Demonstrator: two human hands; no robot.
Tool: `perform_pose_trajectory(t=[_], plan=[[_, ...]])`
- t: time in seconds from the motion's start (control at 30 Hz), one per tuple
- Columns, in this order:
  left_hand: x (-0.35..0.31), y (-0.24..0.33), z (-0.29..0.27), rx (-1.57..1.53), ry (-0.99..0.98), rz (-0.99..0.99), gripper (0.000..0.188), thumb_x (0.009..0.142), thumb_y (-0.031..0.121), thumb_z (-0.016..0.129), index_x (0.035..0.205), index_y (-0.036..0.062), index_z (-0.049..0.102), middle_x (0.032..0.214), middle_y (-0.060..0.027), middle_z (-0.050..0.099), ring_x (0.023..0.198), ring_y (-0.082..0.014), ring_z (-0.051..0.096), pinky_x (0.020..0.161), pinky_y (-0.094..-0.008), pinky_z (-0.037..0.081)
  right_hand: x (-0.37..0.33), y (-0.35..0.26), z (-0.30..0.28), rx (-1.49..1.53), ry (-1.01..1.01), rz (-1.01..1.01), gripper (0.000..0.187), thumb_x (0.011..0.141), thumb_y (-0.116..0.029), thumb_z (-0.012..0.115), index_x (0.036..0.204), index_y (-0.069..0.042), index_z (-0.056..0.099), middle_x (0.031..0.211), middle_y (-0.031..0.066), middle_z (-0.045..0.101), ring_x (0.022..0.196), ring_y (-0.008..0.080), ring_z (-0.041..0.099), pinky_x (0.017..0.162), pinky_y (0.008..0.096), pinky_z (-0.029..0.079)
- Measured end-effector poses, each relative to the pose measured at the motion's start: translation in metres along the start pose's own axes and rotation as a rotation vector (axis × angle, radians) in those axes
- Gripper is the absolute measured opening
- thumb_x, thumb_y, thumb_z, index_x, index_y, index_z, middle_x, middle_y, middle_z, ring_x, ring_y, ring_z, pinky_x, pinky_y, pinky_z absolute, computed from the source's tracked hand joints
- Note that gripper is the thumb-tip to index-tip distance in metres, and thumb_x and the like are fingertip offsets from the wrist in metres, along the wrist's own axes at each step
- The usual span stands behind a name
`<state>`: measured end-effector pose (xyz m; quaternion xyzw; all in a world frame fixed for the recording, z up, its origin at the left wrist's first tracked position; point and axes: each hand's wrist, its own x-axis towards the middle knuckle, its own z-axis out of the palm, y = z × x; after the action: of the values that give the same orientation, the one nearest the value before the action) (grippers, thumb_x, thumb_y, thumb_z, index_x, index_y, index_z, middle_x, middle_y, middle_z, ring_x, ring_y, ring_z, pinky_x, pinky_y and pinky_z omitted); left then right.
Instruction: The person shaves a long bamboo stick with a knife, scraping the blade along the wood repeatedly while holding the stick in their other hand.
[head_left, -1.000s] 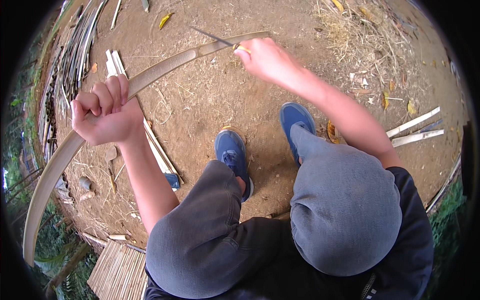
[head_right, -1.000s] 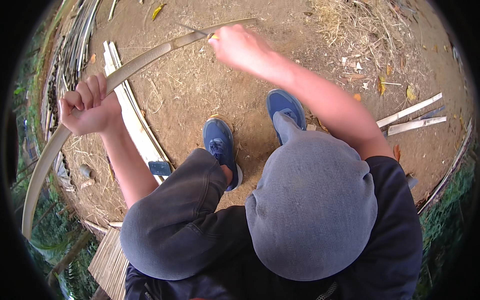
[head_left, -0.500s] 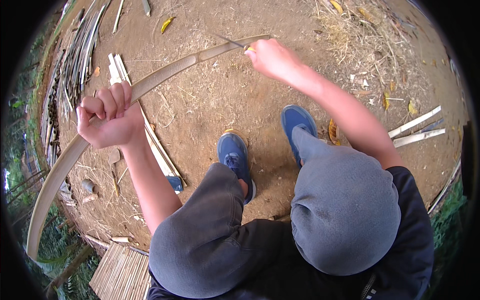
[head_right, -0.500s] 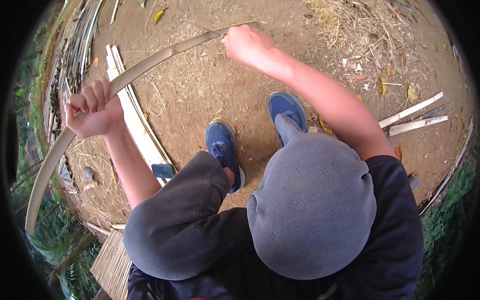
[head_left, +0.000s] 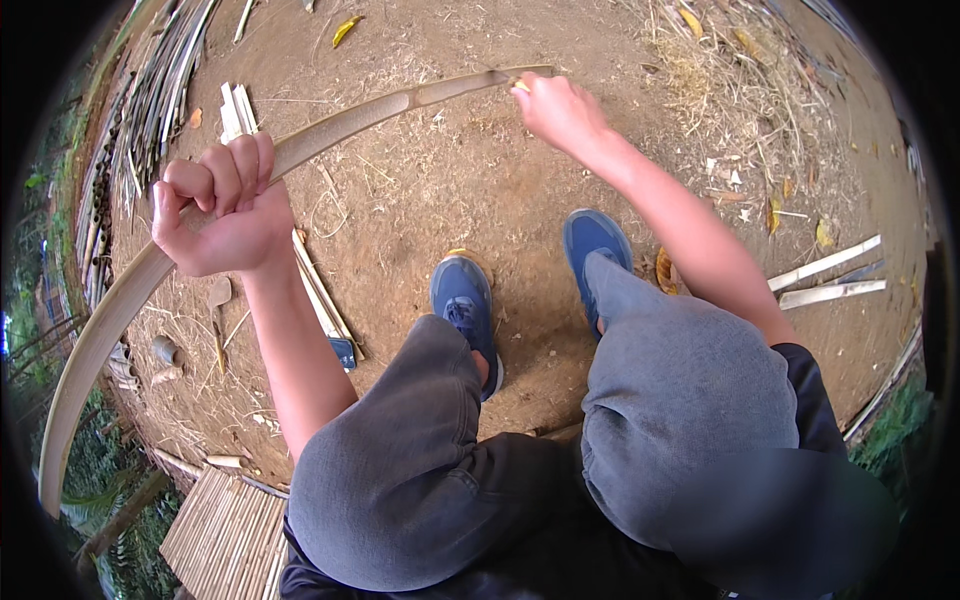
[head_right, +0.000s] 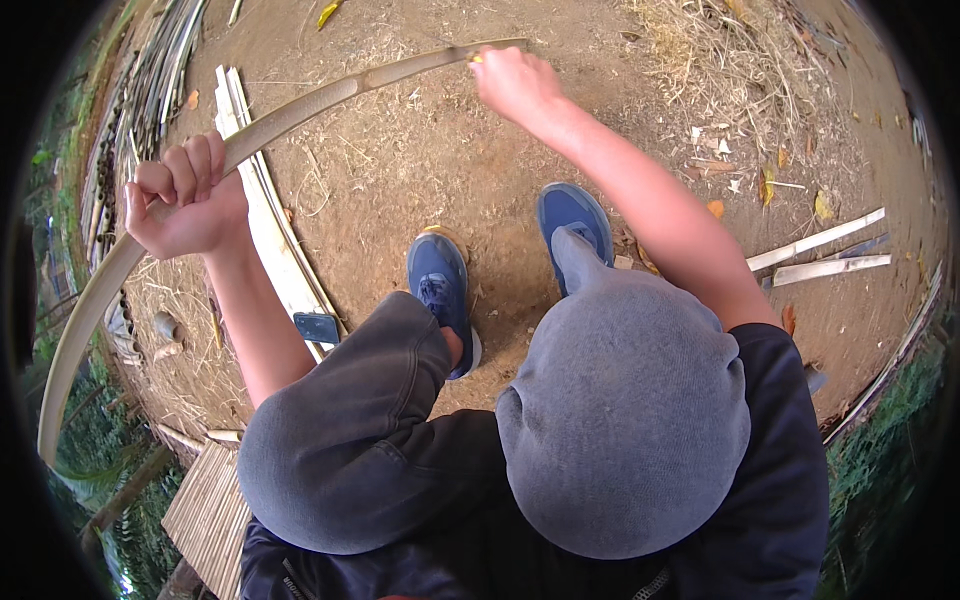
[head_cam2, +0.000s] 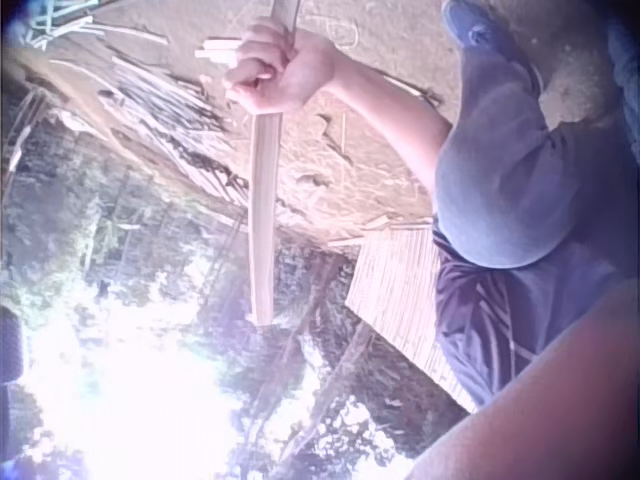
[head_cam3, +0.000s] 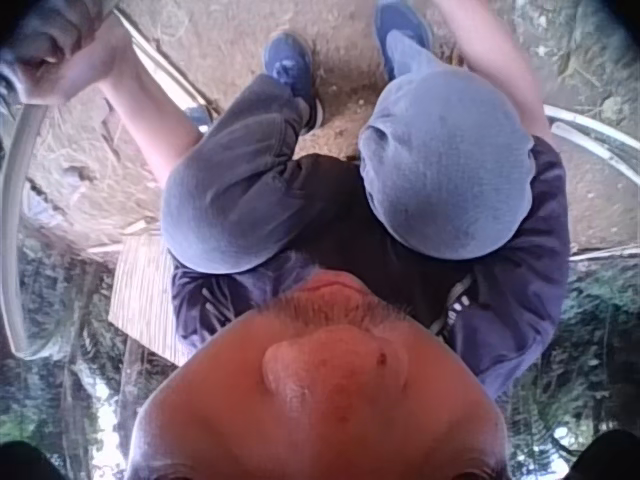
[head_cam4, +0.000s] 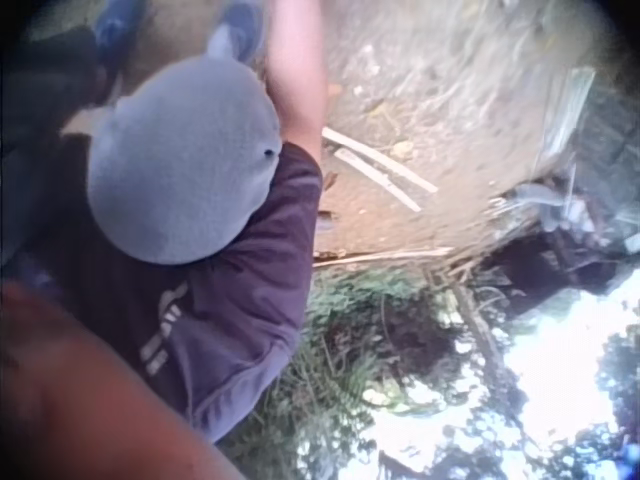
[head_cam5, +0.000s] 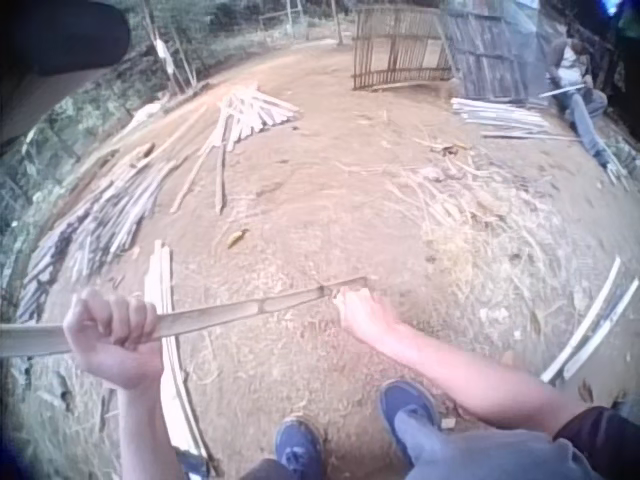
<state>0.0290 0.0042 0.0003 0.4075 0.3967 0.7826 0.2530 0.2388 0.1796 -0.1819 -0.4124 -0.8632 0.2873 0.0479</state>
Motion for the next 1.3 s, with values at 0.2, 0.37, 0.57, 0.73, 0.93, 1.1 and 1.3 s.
perform_pose_trajectory(t=[0.2,0.37,0.57,0.73,0.93,1.1,1.3], plan=[[-0.005,0.003,-0.011,-0.001,0.063,-0.024,0.039,0.086,0.037,0.041,0.057,0.0186,0.022,0.046,0.0045,0.019,0.044,-0.0093,0.015,0.048,-0.0273,0.019,-0.030,-0.022,0.001,0.031,0.045,-0.061,0.033,0.103,-0.026,0.044,0.102,0.001,0.063,0.078,0.0180,0.069,0.068,0.0271,0.071,0.056,0.0415,0.057],[0.000,-0.001,-0.007,0.018,0.156,-0.032,0.037,0.085,0.034,0.040,0.057,0.0186,0.021,0.047,0.0044,0.018,0.044,-0.0092,0.015,0.048,-0.0267,0.019,0.004,0.032,0.016,-0.018,0.054,0.066,0.034,0.102,-0.024,0.045,0.102,0.004,0.063,0.061,0.0166,0.065,0.052,0.0277,0.066,0.047,0.0400,0.055],[-0.002,-0.001,-0.006,0.002,0.109,-0.032,0.037,0.085,0.034,0.040,0.057,0.0188,0.020,0.047,0.0045,0.018,0.044,-0.0090,0.015,0.048,-0.0271,0.019,-0.008,0.021,0.029,-0.014,0.016,0.082,0.034,0.103,-0.022,0.043,0.100,0.004,0.064,0.066,0.0154,0.064,0.050,0.0211,0.062,0.041,0.0315,0.050],[-0.002,0.001,-0.008,0.030,0.148,-0.015,0.037,0.084,0.034,0.041,0.057,0.0184,0.020,0.048,0.0044,0.018,0.045,-0.0096,0.015,0.048,-0.0273,0.019,-0.007,0.012,0.011,-0.051,-0.025,0.038,0.035,0.104,-0.023,0.041,0.105,0.005,0.063,0.065,0.0101,0.062,0.048,0.0165,0.058,0.038,0.0275,0.047],[0.002,-0.002,-0.004,0.021,0.253,-0.043,0.035,0.082,0.031,0.042,0.057,0.0182,0.021,0.048,0.0037,0.018,0.045,-0.0096,0.015,0.049,-0.0271,0.019,0.020,0.056,0.027,-0.039,-0.016,0.200,0.037,0.103,-0.026,0.044,0.102,0.005,0.064,0.075,0.0185,0.067,0.064,0.0268,0.067,0.056,0.0398,0.057],[0.002,-0.001,0.000,0.030,0.305,-0.024,0.034,0.081,0.030,0.043,0.057,0.0182,0.022,0.048,0.0034,0.018,0.046,-0.0098,0.015,0.048,-0.0270,0.019,0.021,0.054,0.034,-0.110,0.055,0.132,0.039,0.102,-0.028,0.044,0.097,0.003,0.066,0.088,0.0222,0.070,0.084,0.0359,0.071,0.075,0.0490,0.057],[0.002,-0.001,-0.011,0.024,0.329,-0.032,0.034,0.081,0.029,0.042,0.057,0.0183,0.022,0.048,0.0034,0.018,0.046,-0.0104,0.016,0.048,-0.0277,0.019,0.030,0.040,0.026,-0.131,-0.038,0.138,0.034,0.101,-0.024,0.044,0.096,0.001,0.066,0.088,0.0208,0.071,0.085,0.0360,0.071,0.078,0.0481,0.057]])
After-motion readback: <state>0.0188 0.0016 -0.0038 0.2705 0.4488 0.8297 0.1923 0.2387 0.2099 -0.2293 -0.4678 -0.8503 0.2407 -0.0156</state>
